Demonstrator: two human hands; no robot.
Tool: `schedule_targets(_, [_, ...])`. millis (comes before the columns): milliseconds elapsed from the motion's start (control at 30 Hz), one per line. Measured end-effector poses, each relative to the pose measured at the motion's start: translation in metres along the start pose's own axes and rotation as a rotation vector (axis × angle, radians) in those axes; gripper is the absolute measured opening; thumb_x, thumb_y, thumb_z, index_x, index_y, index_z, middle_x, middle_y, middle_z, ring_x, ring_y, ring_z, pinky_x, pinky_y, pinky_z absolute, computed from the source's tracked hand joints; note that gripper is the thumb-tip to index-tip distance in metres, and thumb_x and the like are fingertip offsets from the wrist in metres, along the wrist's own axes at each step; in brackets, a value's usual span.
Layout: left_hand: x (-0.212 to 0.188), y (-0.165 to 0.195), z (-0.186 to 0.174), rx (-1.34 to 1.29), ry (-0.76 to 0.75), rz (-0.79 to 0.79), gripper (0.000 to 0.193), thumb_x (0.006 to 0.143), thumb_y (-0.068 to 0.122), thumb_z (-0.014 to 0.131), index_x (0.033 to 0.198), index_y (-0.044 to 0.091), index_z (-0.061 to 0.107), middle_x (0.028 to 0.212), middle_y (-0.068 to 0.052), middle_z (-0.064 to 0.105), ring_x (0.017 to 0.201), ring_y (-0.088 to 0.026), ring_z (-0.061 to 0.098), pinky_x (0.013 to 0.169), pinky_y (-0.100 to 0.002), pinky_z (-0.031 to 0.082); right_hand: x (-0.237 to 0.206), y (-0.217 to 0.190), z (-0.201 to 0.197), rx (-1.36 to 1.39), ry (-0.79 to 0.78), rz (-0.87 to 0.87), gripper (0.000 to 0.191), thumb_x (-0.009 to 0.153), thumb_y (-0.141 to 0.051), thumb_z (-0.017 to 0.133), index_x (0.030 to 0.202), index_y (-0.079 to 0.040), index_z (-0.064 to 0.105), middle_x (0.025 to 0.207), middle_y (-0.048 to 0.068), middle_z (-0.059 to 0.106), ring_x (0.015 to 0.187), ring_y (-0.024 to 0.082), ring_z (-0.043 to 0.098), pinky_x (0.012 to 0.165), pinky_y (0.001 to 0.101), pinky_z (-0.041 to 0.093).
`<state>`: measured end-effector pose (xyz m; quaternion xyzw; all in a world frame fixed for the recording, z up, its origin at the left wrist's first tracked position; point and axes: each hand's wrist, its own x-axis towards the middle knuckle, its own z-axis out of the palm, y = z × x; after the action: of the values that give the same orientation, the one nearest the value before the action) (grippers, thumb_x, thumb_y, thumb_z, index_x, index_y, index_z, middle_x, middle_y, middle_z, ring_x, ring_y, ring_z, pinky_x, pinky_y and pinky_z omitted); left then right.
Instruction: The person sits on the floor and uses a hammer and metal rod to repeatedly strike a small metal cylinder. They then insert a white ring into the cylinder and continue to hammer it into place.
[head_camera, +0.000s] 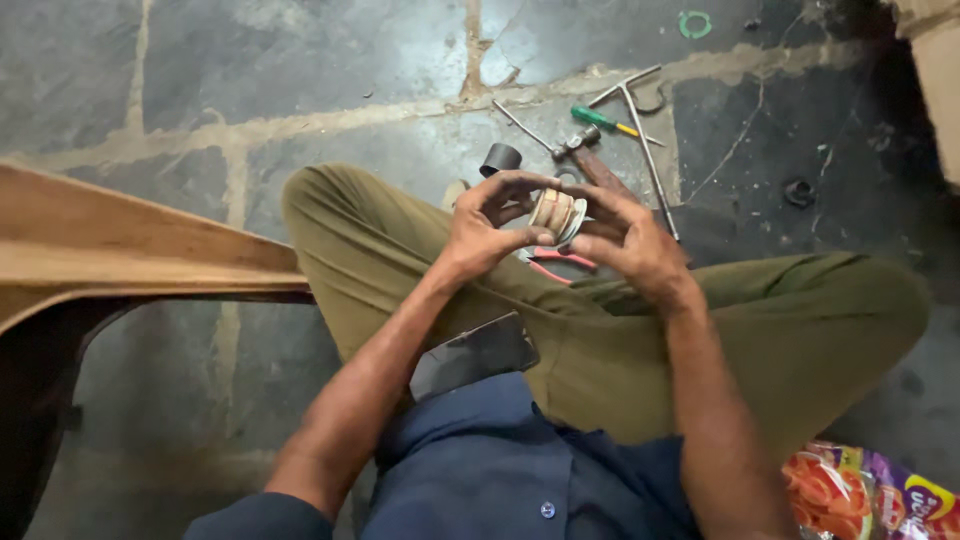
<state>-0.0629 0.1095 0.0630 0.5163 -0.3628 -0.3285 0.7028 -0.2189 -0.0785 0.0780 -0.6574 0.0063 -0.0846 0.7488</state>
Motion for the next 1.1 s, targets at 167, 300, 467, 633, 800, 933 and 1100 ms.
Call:
schedule_targets(167, [-0.013,0.041,0.014,-0.039,0.008,-0.022,0.062,0.082,-0.005,0.085,0.137,0.001,0.058,0.138,-0.009,0.064,0.127,-0.017,0.063,0.114,-0.037,0.054,-0.004,-0.015,0.025,0.011,0.115,0.024,0.068,0.082,0.001,0.079,0.145,0.003,0.053,0.132,0.016,0.067,0.120,0.024,0.069,0.105,0.0377,0.057])
schedule_targets(300, [-0.031,0.082,0.018,0.097,0.044,-0.090,0.067,0.080,0.005,0.085,0.140,0.007,0.055,0.132,-0.007,0.062,0.113,-0.016,0.065,0.101,-0.037,0.059,-0.015,-0.032,0.037,0.028,0.152,-0.071,0.070,0.080,0.005,0.080,0.144,0.004,0.053,0.133,0.014,0.066,0.118,0.022,0.068,0.104,0.0374,0.057])
schedule_targets(467, [-0.070,0.125,0.025,0.773,-0.144,-0.092,0.055,0.084,0.028,0.084,0.130,0.008,0.062,0.117,-0.012,0.072,0.103,-0.024,0.071,0.091,-0.038,0.057,-0.033,-0.061,0.045,0.046,0.216,-0.237,0.068,0.084,0.003,0.079,0.146,0.009,0.051,0.137,0.017,0.063,0.127,0.024,0.065,0.113,0.0386,0.054])
schedule_targets(633, [-0.097,0.131,0.054,1.054,-0.269,-0.119,0.049,0.082,0.036,0.079,0.115,0.004,0.064,0.103,-0.017,0.069,0.100,-0.039,0.066,0.080,-0.048,0.052,-0.045,-0.082,0.057,-0.035,0.278,-0.345,0.070,0.085,0.002,0.079,0.147,0.010,0.048,0.142,0.018,0.059,0.132,0.025,0.062,0.116,0.0390,0.052])
schedule_targets(800, [-0.102,0.126,0.068,1.153,-0.349,-0.295,0.038,0.086,0.039,0.075,0.098,0.003,0.067,0.097,-0.016,0.069,0.099,-0.039,0.066,0.080,-0.051,0.052,-0.053,-0.104,0.070,-0.162,0.343,-0.325,0.072,0.083,0.005,0.080,0.146,0.009,0.046,0.143,0.019,0.057,0.134,0.025,0.060,0.117,0.0391,0.051])
schedule_targets(933, [-0.104,0.116,0.075,1.119,-0.438,-0.201,0.036,0.085,0.039,0.074,0.094,0.004,0.071,0.092,-0.017,0.071,0.094,-0.039,0.067,0.080,-0.051,0.053,-0.062,-0.122,0.080,-0.292,0.424,-0.334,0.071,0.082,0.007,0.080,0.146,0.009,0.049,0.142,0.019,0.058,0.132,0.025,0.061,0.117,0.0385,0.052])
schedule_targets(1100, [-0.095,0.110,0.084,1.050,-0.530,-0.187,0.040,0.085,0.042,0.074,0.094,0.003,0.071,0.090,-0.018,0.071,0.091,-0.040,0.069,0.079,-0.050,0.054,-0.071,-0.127,0.088,-0.266,0.544,-0.412,0.059,0.090,0.004,0.076,0.143,0.009,0.051,0.136,0.019,0.062,0.124,0.022,0.065,0.111,0.0328,0.054])
